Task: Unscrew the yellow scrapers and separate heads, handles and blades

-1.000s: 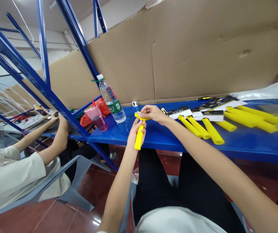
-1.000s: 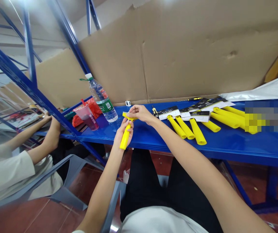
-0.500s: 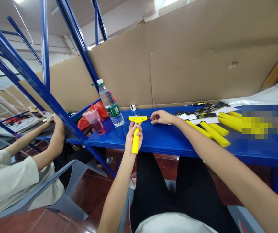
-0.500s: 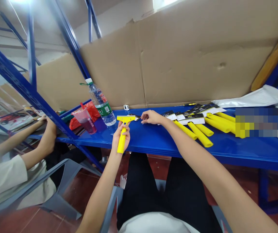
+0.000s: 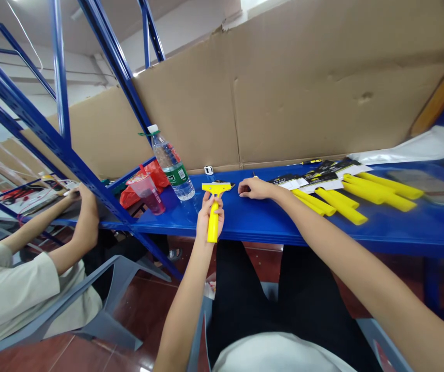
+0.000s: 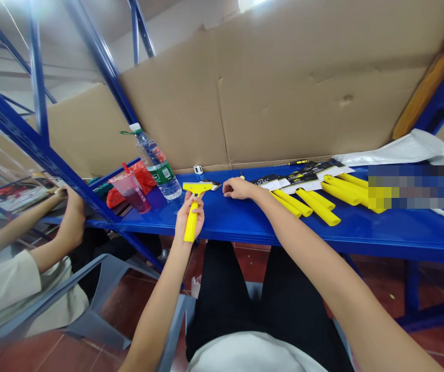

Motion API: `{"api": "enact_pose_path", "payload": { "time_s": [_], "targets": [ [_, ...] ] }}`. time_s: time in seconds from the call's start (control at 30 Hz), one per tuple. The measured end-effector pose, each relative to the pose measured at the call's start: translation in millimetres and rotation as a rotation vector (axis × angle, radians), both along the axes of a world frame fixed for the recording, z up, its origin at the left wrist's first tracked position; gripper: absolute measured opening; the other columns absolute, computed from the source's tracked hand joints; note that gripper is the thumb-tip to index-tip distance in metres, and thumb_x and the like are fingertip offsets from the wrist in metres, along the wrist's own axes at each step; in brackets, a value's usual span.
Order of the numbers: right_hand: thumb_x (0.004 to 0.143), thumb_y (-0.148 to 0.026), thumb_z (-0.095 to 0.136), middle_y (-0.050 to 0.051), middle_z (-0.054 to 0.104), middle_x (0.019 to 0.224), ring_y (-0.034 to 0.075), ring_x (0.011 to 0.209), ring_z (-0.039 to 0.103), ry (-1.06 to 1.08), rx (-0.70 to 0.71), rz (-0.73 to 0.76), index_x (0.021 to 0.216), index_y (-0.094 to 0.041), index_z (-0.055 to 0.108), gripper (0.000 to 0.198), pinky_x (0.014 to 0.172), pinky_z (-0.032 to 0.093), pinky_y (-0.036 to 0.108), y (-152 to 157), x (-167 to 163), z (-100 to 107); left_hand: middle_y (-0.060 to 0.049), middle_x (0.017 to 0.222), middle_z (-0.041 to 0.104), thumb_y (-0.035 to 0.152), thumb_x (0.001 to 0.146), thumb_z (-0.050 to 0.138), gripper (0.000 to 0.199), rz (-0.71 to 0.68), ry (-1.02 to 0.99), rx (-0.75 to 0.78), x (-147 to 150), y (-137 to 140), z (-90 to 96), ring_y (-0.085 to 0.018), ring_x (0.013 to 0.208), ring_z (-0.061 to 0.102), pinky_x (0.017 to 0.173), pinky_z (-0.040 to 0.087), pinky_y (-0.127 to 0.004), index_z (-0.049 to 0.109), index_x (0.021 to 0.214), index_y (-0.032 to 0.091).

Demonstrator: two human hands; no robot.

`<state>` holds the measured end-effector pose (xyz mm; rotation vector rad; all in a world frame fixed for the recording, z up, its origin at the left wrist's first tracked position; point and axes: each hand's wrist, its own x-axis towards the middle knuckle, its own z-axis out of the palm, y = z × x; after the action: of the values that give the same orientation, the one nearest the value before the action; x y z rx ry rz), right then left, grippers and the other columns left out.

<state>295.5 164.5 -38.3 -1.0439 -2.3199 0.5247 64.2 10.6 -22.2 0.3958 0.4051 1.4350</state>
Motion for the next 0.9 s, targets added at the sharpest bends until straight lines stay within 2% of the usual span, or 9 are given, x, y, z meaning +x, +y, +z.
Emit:
{"api": "enact_pose_path", "payload": {
  "time_s": [0.13,0.23,0.33,0.4,0.53,0.67,0.9],
  "targets": [
    [0.08,-0.026,0.084,0.005,0.079,0.082,0.024,0.077,0.069,0.004,0.009,0.0,0.076,-0.025,0.078,0.007,0.077,0.051,0.036,-1,-3,-2,-0.013,0.142,0.068,0.006,0.114,0.049,0.037,-0.024,-0.018,0.006,0,3,-3.6,-0.003,0.08,0.073,0.055,0.048,-0.007,0.065,0.139,0.027],
    [0.083,-0.025,0.081,0.008,0.078,0.085,0.026,0.081,0.068,0.04,0.044,-0.038,0.075,-0.024,0.074,0.011,0.084,0.052,0.039,-3,-6,-1,-0.012,0.138,0.069,0.006,0.113,0.051,0.036,-0.022,0.003,-0.015,1,4,-3.6,-0.004,0.079,0.074,0.055,0.048,-0.007,0.064,0.139,0.027],
    [0.094,-0.032,0.074,0.011,0.08,0.098,0.027,0.09,0.071,0.124,0.087,-0.07,0.088,-0.023,0.074,0.011,0.092,0.054,0.042,-9,-11,3,-0.01,0.135,0.07,0.006,0.112,0.054,0.037,-0.013,0.048,-0.042,3,5,-2.0,-0.004,0.08,0.074,0.055,0.048,-0.007,0.063,0.14,0.028],
    [0.099,-0.04,0.071,0.011,0.082,0.105,0.027,0.095,0.073,0.258,0.086,-0.047,0.097,-0.023,0.075,0.019,0.095,0.056,0.042,-14,-17,9,-0.01,0.135,0.071,0.007,0.112,0.054,0.035,-0.004,0.063,-0.057,4,5,-1.5,-0.005,0.082,0.075,0.056,0.048,-0.007,0.063,0.138,0.027],
    [0.089,-0.055,0.084,0.009,0.083,0.114,0.028,0.105,0.075,0.511,-0.045,0.076,0.092,-0.025,0.079,0.03,0.102,0.06,0.045,-25,-28,19,-0.009,0.134,0.072,0.007,0.111,0.057,0.035,0.022,0.066,-0.072,5,7,-3.1,-0.007,0.085,0.077,0.057,0.05,-0.008,0.061,0.139,0.028],
    [0.082,-0.053,0.092,0.009,0.082,0.123,0.029,0.112,0.074,0.477,-0.115,0.126,0.082,-0.026,0.083,0.028,0.108,0.059,0.05,-32,-30,23,-0.007,0.129,0.074,0.007,0.109,0.061,0.038,0.039,0.08,-0.064,6,9,-5.0,-0.007,0.084,0.077,0.057,0.051,-0.009,0.06,0.14,0.028],
    [0.082,-0.051,0.091,0.009,0.082,0.115,0.028,0.107,0.074,0.479,-0.097,0.138,0.081,-0.026,0.084,0.026,0.108,0.057,0.052,-36,-29,25,-0.009,0.128,0.073,0.006,0.109,0.059,0.034,0.013,0.114,-0.048,6,9,-4.8,-0.008,0.087,0.078,0.057,0.049,-0.009,0.062,0.136,0.025]
  ]
}}
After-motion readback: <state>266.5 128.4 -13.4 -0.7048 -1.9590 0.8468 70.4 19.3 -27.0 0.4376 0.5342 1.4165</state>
